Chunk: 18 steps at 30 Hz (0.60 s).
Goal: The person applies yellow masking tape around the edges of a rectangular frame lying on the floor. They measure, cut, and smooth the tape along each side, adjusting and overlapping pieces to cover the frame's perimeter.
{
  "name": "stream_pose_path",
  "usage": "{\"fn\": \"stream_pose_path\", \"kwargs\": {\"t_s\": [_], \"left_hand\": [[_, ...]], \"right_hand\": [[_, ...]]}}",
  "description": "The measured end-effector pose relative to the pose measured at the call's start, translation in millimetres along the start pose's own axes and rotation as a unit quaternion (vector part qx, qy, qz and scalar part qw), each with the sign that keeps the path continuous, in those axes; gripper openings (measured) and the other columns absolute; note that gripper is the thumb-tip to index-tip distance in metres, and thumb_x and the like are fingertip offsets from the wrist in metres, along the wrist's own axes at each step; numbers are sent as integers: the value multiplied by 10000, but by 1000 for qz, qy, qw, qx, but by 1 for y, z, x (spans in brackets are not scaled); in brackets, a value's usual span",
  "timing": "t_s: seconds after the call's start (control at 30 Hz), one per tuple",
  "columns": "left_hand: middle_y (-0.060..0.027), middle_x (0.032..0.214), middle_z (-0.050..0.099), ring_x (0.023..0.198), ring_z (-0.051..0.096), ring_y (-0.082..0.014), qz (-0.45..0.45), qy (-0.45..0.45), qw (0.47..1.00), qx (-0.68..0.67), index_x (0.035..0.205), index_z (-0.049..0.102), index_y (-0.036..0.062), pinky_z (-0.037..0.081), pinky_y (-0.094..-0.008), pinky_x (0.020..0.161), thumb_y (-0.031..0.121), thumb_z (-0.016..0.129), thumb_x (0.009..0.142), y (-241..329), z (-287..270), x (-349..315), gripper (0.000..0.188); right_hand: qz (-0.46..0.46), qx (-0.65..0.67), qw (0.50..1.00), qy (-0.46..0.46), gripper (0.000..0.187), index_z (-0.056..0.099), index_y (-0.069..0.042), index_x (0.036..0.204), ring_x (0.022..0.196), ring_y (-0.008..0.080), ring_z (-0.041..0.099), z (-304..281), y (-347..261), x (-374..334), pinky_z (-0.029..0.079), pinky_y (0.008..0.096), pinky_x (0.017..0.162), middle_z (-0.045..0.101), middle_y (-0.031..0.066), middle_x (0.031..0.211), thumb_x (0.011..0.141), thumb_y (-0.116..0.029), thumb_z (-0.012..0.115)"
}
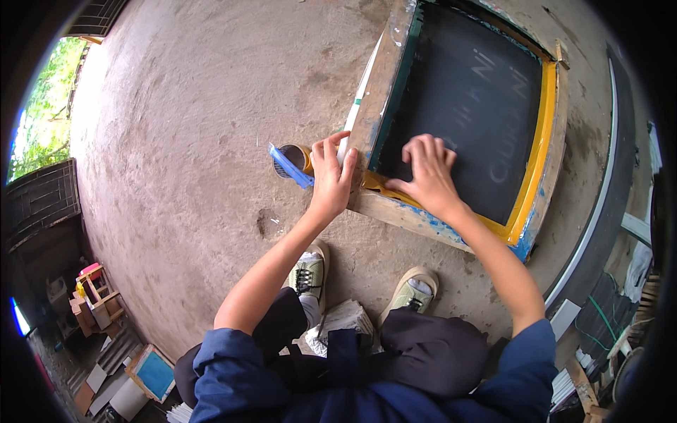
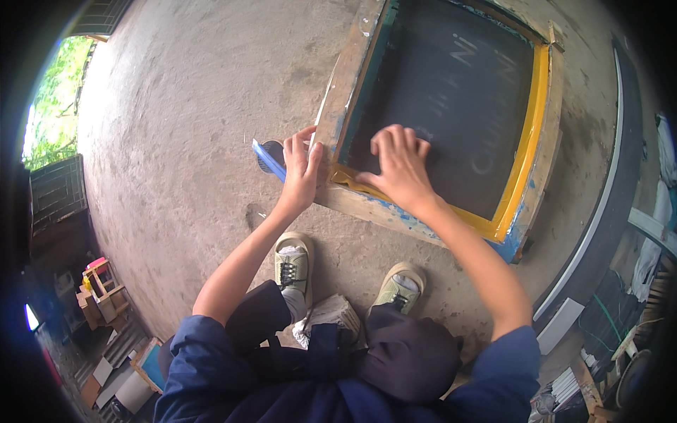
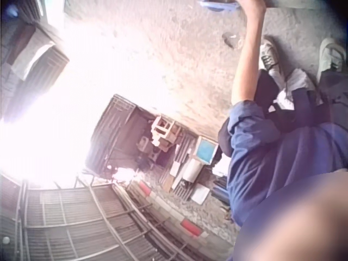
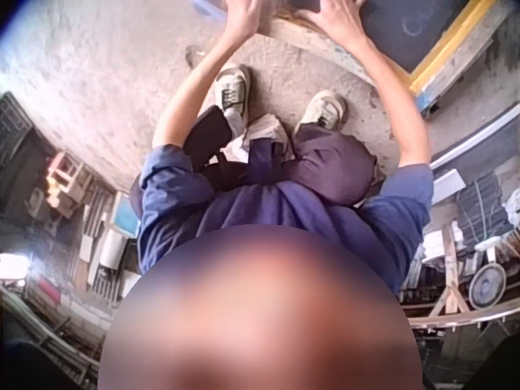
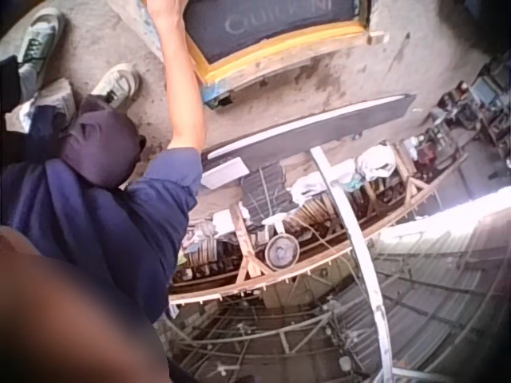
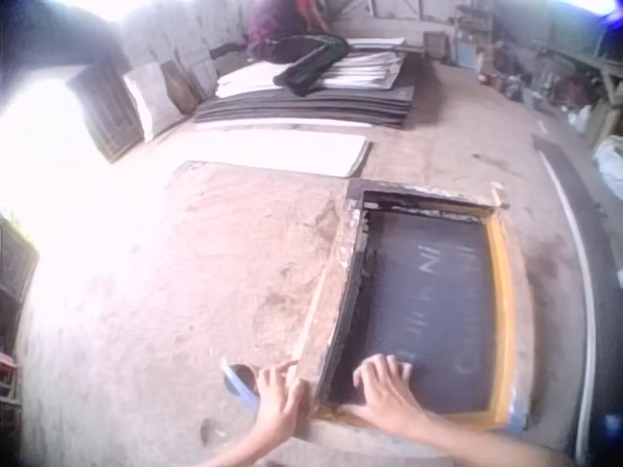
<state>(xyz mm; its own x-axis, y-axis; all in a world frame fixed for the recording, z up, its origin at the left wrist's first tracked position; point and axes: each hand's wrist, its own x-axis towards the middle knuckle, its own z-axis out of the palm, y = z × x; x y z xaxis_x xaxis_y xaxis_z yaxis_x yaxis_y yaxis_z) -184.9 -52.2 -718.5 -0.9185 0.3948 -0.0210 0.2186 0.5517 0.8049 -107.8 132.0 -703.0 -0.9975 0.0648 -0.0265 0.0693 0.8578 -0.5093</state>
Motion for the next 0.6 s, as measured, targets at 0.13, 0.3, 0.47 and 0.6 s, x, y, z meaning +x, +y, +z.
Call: {"fn": "stream_pose_path", "kwargs": {"t_s": [0.13, 0.3, 0.47, 0.6], "left_hand": [[-191, 1113, 438, 1058, 406, -334, -3, 1, 1000, 7, 1234, 471, 51, 325, -422, 956, 296, 489, 942, 3, -3, 1, 382], [-194, 1114, 439, 1056, 408, -344, 5, 2, 1000, 16, 1231, 470, 54, 331, -429, 948, 290, 495, 939, 3, -4, 0, 376], [-200, 1103, 448, 1047, 413, -350, 22, 22, 999, 24, 1222, 475, 53, 341, -434, 935, 281, 500, 936, 1, 0, 1, 367], [-213, 1100, 453, 1032, 435, -362, 17, 20, 999, 29, 1211, 484, 43, 348, -444, 930, 270, 499, 934, 0, -2, 1, 358]], "right_hand": [[-5, 4, 1000, 5, 483, 427, -108, 989, 1034, 240, 404, 12, -16, 24, 297, 421, 856, 399, 61, 1022, 672, -188, 783], [-8, 24, 999, -30, 531, 423, -110, 980, 1026, 260, 399, -8, -4, 8, 296, 417, 846, 393, 66, 1017, 635, -227, 808], [35, 18, 999, 28, 578, 431, -120, 1001, 1036, 252, 395, 12, -12, 15, 285, 429, 854, 401, 51, 1029, 599, -245, 828], [27, -9, 1000, -2, 493, 446, -128, 1014, 1029, 236, 410, 12, -8, 13, 310, 426, 846, 403, 50, 1032, 681, -263, 785]]}}
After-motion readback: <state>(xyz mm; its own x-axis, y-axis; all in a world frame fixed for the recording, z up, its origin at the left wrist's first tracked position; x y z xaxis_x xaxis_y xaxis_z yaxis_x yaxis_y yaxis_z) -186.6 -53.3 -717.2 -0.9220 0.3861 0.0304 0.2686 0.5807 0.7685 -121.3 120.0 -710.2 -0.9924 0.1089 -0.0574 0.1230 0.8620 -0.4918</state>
